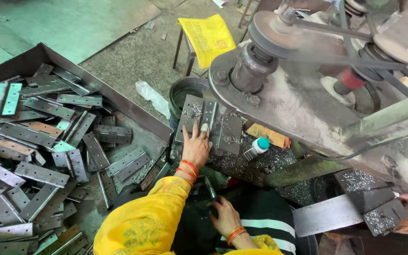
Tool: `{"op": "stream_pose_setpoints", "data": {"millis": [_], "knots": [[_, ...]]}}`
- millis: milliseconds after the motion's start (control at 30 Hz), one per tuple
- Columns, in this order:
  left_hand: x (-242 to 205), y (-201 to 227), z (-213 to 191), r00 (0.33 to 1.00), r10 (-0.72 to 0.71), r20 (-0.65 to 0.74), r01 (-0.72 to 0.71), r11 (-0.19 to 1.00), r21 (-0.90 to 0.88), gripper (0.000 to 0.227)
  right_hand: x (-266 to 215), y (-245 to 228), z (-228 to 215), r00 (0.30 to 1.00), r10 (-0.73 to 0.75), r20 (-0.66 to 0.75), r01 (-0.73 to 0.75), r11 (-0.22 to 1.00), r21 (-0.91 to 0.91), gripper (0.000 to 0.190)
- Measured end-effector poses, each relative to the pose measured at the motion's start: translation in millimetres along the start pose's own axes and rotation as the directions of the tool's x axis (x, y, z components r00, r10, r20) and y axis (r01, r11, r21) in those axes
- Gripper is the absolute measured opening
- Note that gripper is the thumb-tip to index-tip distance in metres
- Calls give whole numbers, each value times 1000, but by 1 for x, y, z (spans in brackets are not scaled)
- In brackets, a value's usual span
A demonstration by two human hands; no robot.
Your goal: The person repeatedly picks metal brackets from a bin, places them under a punching machine, and operates the machine to punch holes. The person then removes the processed brackets and places them back into the bin. This cycle is repeated continuously throughout the clip.
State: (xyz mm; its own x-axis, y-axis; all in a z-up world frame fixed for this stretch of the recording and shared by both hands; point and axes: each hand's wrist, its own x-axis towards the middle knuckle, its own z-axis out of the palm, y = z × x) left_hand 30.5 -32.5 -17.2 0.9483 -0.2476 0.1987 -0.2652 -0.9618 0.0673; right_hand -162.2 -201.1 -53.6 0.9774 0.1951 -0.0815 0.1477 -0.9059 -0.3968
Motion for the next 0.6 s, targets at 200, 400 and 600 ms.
{"op": "stream_pose_setpoints", "data": {"millis": [200, 400, 600], "knots": [[13, -1, 4, 995, -63, -75, 58, 996, -67, 61, 27, -31, -68, 990, 33, 135, -31, 999, -18, 36], [30, 0, 4, 995, -93, -38, 92, 995, -33, 58, 7, -21, -21, 998, 22, 58, -20, 999, -40, 44], [28, 0, 3, 992, -104, -75, 103, 995, -13, 62, -11, 29, 44, 994, -28, -108, 34, 998, 58, 25]]}}
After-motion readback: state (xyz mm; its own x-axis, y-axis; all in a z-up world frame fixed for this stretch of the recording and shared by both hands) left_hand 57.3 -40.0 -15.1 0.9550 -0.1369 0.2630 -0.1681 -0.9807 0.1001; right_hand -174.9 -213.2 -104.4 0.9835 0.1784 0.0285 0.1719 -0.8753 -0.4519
